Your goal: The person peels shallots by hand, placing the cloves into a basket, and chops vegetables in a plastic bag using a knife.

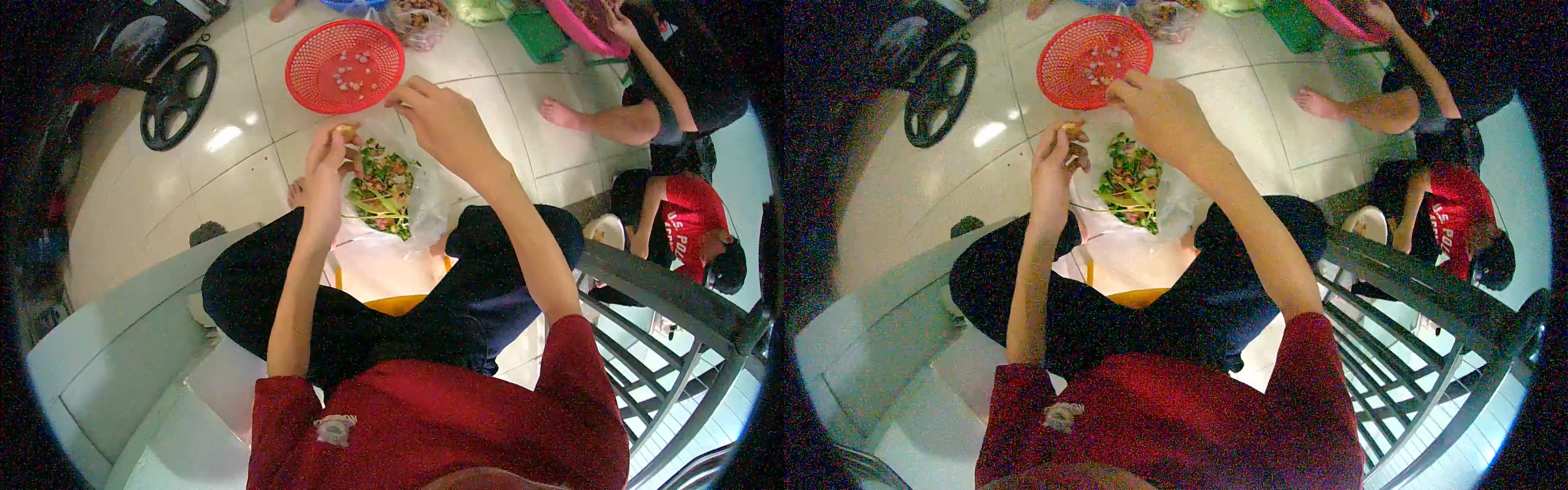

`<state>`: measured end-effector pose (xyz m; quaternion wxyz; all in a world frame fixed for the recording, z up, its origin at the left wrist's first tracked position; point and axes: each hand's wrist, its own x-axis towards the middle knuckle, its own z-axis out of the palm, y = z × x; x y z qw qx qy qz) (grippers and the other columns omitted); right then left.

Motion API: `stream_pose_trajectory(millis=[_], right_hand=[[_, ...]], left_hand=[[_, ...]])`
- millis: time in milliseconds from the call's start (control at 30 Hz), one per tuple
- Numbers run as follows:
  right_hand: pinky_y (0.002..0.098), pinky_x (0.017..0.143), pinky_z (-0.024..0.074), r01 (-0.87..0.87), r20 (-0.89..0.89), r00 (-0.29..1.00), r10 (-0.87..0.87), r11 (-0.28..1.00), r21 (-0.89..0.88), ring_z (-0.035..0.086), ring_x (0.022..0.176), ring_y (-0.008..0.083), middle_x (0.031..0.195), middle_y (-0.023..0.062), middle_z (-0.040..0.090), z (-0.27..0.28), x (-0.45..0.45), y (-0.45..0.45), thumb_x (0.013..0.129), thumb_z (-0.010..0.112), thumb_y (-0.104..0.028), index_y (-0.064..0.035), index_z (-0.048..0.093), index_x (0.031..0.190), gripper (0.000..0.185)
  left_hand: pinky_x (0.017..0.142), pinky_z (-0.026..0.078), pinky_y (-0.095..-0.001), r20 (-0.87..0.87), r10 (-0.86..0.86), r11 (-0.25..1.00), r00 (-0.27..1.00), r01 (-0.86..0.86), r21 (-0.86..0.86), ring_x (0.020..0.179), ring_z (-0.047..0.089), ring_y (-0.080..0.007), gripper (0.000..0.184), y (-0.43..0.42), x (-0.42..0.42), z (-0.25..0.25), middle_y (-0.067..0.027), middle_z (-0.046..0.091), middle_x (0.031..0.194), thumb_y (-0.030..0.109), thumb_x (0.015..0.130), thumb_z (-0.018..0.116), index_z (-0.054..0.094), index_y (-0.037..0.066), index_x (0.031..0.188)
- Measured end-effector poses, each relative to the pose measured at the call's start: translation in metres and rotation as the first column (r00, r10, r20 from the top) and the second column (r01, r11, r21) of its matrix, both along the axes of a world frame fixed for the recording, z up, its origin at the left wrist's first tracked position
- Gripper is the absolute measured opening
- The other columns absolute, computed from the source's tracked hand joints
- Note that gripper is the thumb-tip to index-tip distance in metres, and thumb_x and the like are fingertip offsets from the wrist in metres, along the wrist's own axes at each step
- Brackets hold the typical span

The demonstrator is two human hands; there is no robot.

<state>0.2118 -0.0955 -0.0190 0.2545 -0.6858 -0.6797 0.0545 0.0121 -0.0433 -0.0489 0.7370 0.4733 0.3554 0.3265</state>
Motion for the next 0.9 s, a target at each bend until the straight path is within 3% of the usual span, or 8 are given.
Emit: stream_pose_trajectory(millis=[200,333,400,533,600,667,733,900], right_hand=[[0.0421,0.087,0.0507,-0.091,0.172,0.982,0.083,0.995,0.04,0.058,0.099,0.0328,0.106,0.01,0.057,0.013,0.0,0.01,0.083,0.064,-0.005,-0.0125,0.064,0.107,0.025],[0.0432,0.086,0.0504,0.086,-0.268,0.964,-0.008,0.956,0.28,0.059,0.096,0.0329,0.109,0.0112,0.059,0.03,0.032,-0.003,0.084,0.065,-0.002,-0.0121,0.063,0.11,0.028],[0.0334,0.076,0.0506,0.272,-0.28,0.944,-0.172,0.888,0.37,0.059,0.088,0.0227,0.104,0.0083,0.057,0.03,0.087,-0.02,0.09,0.065,-0.008,-0.0129,0.064,0.112,0.023],[0.0316,0.078,0.0514,0.627,-0.566,0.695,-0.444,0.759,0.176,0.058,0.086,0.0168,0.111,0.0032,0.058,0.027,0.182,-0.106,0.088,0.072,-0.015,-0.0105,0.062,0.117,0.032],[0.0327,0.074,0.0523,0.777,-0.975,0.154,-0.158,0.629,0.021,0.058,0.084,0.0175,0.105,0.0041,0.06,0.005,0.204,-0.185,0.09,0.07,-0.014,-0.0078,0.061,0.112,0.025],[0.0353,0.069,0.0527,0.801,-0.998,-0.058,-0.003,0.596,-0.048,0.059,0.079,0.0183,0.093,0.0066,0.06,-0.057,0.266,-0.261,0.092,0.064,-0.011,-0.0075,0.06,0.104,0.014],[0.0373,0.068,0.0531,0.941,-0.939,-0.082,-0.335,0.284,-0.184,0.058,0.072,0.0187,0.083,0.0084,0.059,-0.079,0.29,-0.315,0.092,0.061,-0.008,-0.0083,0.058,0.096,0.005],[0.0389,0.07,0.0536,0.948,-0.931,-0.129,-0.342,0.232,-0.216,0.058,0.07,0.019,0.087,0.0077,0.057,-0.115,0.275,-0.417,0.092,0.061,-0.007,-0.005,0.052,0.115,0.025]], left_hand=[[0.07,0.044,-0.0288,-0.001,0.11,0.991,0.994,-0.11,-0.071,0.075,0.052,-0.0105,0.026,0.005,0.004,0.014,-0.0013,0.058,0.096,0.026,0.103,0.051,0.063,0.006,0.112],[0.068,0.045,-0.0295,0.072,0.083,0.989,0.994,-0.073,-0.128,0.076,0.054,-0.0104,0.019,0.017,-0.009,0.008,-0.0001,0.062,0.097,0.023,0.096,0.058,0.062,0.01,0.109],[0.071,0.044,-0.0297,0.036,0.101,0.986,0.994,-0.095,-0.14,0.08,0.052,-0.0117,0.024,0.025,-0.002,0.007,-0.0007,0.06,0.097,0.026,0.097,0.056,0.062,0.007,0.11],[0.075,0.042,-0.0297,0.087,0.029,0.98,0.996,-0.011,-0.199,0.082,0.049,-0.013,0.032,0.037,-0.014,0.005,-0.0009,0.057,0.098,0.026,0.1,0.052,0.059,0.004,0.122],[0.077,0.041,-0.0299,0.154,0.07,0.985,0.986,-0.044,-0.167,0.082,0.048,-0.0131,0.036,0.028,-0.024,0.004,-0.0005,0.056,0.099,0.027,0.101,0.051,0.057,0.003,0.128],[0.078,0.041,-0.0298,0.136,0.022,0.992,0.99,-0.005,-0.124,0.082,0.048,-0.013,0.037,0.028,-0.028,-0.005,-0.0004,0.057,0.101,0.028,0.101,0.051,0.058,0.004,0.128],[0.079,0.04,-0.0296,0.11,-0.029,0.996,0.993,0.038,-0.085,0.082,0.048,-0.0129,0.038,0.029,-0.025,-0.005,-0.0004,0.057,0.102,0.029,0.101,0.051,0.058,0.004,0.128],[0.072,0.042,-0.0282,-0.161,-0.027,0.99,0.987,0.049,0.132,0.078,0.051,-0.0124,0.035,0.014,-0.002,-0.001,-0.0017,0.062,0.102,0.03,0.098,0.059,0.063,0.005,0.123]])
